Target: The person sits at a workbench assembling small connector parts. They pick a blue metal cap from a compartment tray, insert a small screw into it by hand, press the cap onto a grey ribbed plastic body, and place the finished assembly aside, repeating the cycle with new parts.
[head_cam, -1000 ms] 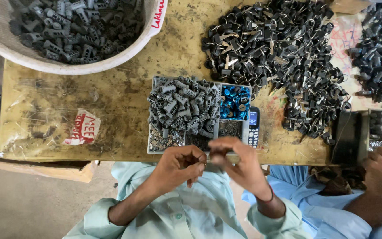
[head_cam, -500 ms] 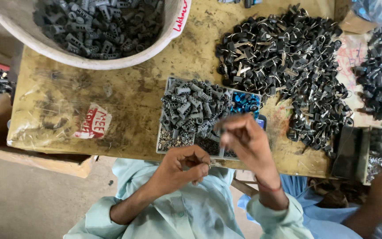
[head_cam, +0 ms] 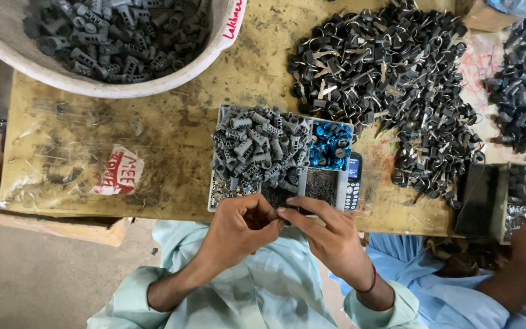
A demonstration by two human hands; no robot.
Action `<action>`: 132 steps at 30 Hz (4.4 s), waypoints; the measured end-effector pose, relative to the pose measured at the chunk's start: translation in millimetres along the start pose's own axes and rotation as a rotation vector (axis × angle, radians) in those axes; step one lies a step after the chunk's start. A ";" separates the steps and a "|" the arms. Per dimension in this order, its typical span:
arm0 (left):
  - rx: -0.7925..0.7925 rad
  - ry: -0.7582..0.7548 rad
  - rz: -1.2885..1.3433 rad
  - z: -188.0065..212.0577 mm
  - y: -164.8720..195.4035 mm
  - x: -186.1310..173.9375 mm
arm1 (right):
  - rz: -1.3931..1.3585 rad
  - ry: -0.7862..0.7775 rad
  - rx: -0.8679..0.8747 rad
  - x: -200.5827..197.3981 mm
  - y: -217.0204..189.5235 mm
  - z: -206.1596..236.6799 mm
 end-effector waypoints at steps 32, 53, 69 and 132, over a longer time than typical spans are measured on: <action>0.577 -0.117 -0.130 3.6 25.0 9.9 | 0.207 0.422 0.290 -13.4 94.7 -81.4; 1.128 -0.368 -0.883 9.6 57.6 18.1 | -0.952 -0.269 0.513 6.3 52.8 5.0; 0.862 -0.147 -0.506 13.9 39.3 13.7 | -1.307 -0.641 0.501 48.1 33.0 9.5; 0.650 -0.181 -0.490 2.5 40.2 15.0 | -1.726 0.217 0.416 -41.5 72.0 9.6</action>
Point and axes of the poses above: each hand's wrist, its own z-axis away from the middle knuckle, its own x-axis out of the palm, y = z × x, the point moved 6 cm from there along -z, towards the middle knuckle, and after that the axes turned 15 degrees about x, right-handed, at the moved point
